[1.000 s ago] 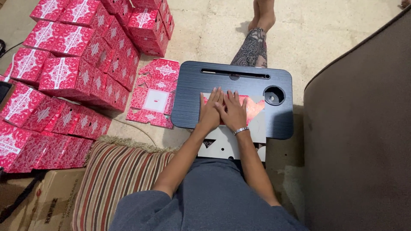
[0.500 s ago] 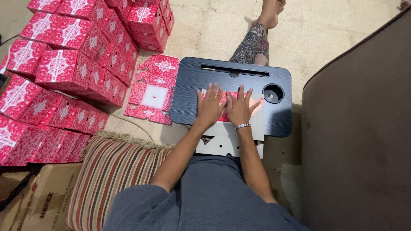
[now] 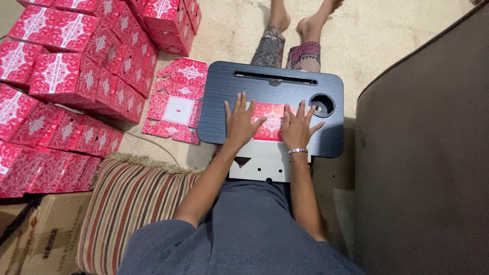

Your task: Assembling cardboard boxes by folding templates and applying decorative paper stickers.

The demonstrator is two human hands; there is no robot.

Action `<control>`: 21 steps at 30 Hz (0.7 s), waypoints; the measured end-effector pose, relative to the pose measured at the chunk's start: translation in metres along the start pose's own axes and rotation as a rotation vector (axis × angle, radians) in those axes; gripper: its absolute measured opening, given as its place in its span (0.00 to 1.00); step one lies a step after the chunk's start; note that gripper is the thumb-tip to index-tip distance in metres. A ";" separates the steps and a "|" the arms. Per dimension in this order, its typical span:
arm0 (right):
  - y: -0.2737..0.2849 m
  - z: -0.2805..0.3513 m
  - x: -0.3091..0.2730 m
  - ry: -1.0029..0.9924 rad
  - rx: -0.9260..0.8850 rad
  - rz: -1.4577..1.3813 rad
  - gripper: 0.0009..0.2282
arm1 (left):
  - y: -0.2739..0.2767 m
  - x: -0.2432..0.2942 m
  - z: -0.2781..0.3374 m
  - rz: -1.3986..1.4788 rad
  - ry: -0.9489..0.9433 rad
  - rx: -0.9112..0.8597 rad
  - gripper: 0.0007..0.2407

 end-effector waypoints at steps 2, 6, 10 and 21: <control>0.009 0.003 -0.009 0.012 0.002 0.003 0.19 | 0.004 0.000 -0.001 0.019 -0.007 0.010 0.28; 0.018 0.012 -0.015 0.049 -0.013 0.040 0.24 | 0.011 0.004 0.004 0.084 -0.025 0.038 0.24; 0.017 0.013 -0.017 0.037 -0.036 0.075 0.25 | 0.010 0.002 0.006 0.083 -0.047 0.039 0.23; 0.017 0.011 -0.017 0.034 -0.006 0.040 0.25 | 0.013 0.005 0.005 0.120 -0.018 0.038 0.23</control>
Point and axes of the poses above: each hand's wrist, its own z-axis away from the middle knuckle, its own y-axis out of the back of the hand, x = y × z, the point moved 4 cm from there along -z, towards the middle knuckle, and after that the axes turned 6 degrees about -x, right-handed, at the moved point
